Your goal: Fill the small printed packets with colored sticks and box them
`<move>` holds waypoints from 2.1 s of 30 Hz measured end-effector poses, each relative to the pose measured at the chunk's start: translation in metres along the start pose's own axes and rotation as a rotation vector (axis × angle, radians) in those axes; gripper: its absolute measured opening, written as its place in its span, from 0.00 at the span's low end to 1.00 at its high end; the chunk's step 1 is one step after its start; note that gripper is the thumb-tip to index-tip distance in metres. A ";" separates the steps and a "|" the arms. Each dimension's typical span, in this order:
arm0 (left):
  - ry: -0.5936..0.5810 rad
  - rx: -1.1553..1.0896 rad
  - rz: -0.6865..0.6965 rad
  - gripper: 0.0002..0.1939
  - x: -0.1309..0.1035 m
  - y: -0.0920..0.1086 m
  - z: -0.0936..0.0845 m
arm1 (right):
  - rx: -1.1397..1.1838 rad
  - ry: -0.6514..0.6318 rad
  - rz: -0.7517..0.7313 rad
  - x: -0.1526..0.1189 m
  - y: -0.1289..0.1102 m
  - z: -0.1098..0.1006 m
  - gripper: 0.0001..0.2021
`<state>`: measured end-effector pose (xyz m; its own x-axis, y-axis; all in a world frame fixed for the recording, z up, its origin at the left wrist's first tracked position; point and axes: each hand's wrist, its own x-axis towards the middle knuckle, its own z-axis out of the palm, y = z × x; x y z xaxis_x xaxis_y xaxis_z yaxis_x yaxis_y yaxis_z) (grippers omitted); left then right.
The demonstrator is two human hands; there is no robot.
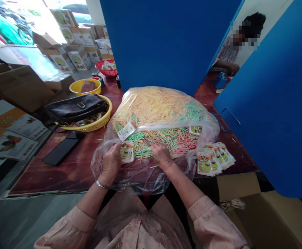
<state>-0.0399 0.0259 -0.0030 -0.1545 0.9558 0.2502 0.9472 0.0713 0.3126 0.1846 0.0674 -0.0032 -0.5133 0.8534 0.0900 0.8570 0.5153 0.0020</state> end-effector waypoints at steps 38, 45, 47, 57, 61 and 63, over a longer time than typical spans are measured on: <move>-0.328 -0.862 -0.050 0.08 -0.002 0.060 0.001 | 1.922 0.583 0.540 0.018 0.009 -0.016 0.08; -0.388 -0.801 0.031 0.11 -0.004 0.066 -0.005 | 2.099 0.707 0.405 0.023 0.008 -0.051 0.08; -0.414 -0.807 0.035 0.11 -0.004 0.067 -0.006 | 2.076 0.682 0.371 0.023 0.007 -0.056 0.07; -0.504 -0.989 -0.091 0.09 -0.005 0.072 -0.005 | 1.943 0.417 0.281 0.013 -0.013 -0.052 0.07; -0.485 -1.002 -0.127 0.10 -0.006 0.071 -0.001 | 1.973 0.489 0.302 0.009 -0.016 -0.048 0.07; -0.485 -1.000 -0.134 0.11 -0.006 0.071 -0.001 | 1.989 0.544 0.324 0.008 -0.016 -0.047 0.07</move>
<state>0.0285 0.0250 0.0184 0.0943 0.9831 -0.1567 0.2455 0.1296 0.9607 0.1690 0.0624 0.0446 -0.0089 0.9964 0.0842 -0.4970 0.0687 -0.8650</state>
